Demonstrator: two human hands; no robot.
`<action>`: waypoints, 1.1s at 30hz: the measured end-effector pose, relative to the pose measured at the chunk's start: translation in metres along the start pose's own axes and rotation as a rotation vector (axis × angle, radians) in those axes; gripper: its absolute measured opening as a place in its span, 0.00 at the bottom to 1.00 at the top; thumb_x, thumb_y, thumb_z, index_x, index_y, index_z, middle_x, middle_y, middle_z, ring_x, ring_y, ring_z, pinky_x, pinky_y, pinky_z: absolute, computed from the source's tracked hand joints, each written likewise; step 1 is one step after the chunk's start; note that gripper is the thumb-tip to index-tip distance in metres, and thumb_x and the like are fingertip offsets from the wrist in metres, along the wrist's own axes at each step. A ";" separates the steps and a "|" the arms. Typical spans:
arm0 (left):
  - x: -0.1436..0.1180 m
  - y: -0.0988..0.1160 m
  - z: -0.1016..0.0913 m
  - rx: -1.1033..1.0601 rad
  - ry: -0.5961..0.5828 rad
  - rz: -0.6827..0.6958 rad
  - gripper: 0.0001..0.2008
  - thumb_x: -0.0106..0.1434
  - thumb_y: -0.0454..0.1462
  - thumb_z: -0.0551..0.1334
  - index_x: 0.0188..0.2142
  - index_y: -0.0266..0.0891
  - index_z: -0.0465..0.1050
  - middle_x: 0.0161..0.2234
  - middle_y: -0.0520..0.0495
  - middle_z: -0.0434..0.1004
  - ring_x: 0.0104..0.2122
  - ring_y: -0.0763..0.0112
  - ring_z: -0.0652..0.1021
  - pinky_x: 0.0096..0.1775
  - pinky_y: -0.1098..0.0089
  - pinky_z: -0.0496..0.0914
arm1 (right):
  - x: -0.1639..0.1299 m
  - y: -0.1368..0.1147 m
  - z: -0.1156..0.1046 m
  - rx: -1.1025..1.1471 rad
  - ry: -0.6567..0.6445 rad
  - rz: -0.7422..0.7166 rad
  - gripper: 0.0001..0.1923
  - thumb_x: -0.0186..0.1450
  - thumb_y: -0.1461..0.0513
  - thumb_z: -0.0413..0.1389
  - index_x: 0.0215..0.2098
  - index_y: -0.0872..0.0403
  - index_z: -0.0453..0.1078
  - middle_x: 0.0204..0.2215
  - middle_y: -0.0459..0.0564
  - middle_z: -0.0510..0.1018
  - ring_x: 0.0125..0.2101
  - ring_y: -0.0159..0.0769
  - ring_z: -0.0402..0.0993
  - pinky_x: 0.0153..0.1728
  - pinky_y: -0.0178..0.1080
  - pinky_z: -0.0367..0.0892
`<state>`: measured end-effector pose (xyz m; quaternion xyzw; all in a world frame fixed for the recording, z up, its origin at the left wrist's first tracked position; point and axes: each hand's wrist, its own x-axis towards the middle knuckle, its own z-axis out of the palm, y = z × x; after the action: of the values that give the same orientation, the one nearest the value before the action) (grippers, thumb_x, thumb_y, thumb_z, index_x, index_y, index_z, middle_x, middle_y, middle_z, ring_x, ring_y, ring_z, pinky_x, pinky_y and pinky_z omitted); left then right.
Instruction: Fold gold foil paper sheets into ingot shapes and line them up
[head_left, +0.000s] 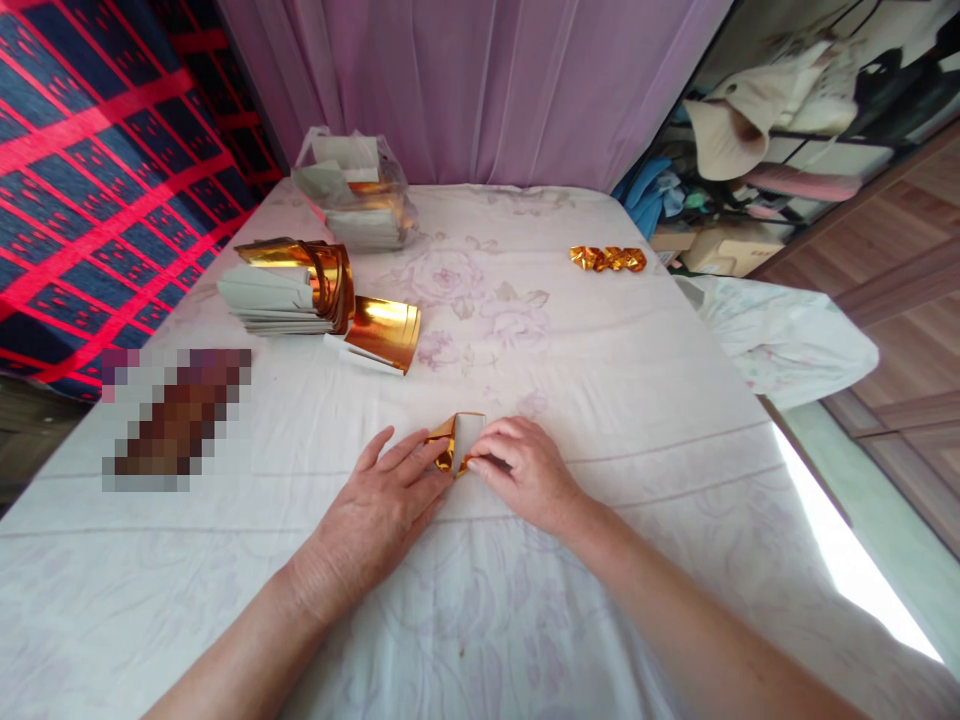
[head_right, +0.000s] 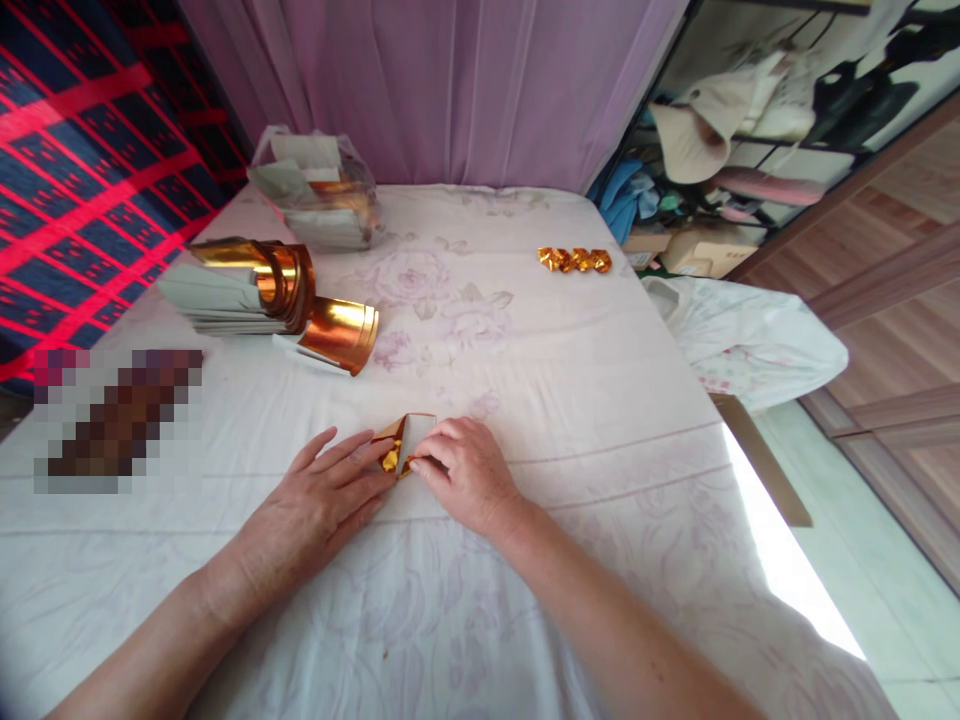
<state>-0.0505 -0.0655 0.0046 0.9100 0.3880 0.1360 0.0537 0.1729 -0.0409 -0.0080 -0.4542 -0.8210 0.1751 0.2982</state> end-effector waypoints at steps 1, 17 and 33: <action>0.000 0.001 0.000 0.001 -0.004 0.008 0.13 0.71 0.37 0.54 0.50 0.45 0.73 0.58 0.47 0.71 0.60 0.59 0.68 0.62 0.48 0.58 | 0.002 -0.001 -0.001 -0.004 -0.018 0.005 0.04 0.63 0.66 0.60 0.30 0.51 0.75 0.31 0.46 0.78 0.33 0.35 0.72 0.38 0.40 0.65; -0.014 0.019 0.013 0.137 0.083 0.026 0.15 0.69 0.30 0.53 0.54 0.35 0.69 0.52 0.41 0.76 0.53 0.59 0.74 0.58 0.52 0.66 | 0.005 -0.005 0.004 -0.056 0.025 0.060 0.05 0.61 0.65 0.62 0.28 0.51 0.73 0.29 0.46 0.76 0.33 0.35 0.72 0.37 0.39 0.63; -0.018 0.022 0.003 0.161 0.003 0.057 0.21 0.67 0.27 0.50 0.58 0.40 0.66 0.55 0.43 0.73 0.54 0.58 0.73 0.56 0.53 0.66 | 0.003 -0.005 0.003 -0.055 0.013 0.048 0.04 0.62 0.64 0.61 0.29 0.51 0.73 0.31 0.46 0.76 0.34 0.36 0.72 0.38 0.41 0.63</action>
<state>-0.0468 -0.0939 0.0028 0.9219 0.3714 0.1073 -0.0241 0.1667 -0.0412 -0.0066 -0.4829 -0.8125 0.1567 0.2866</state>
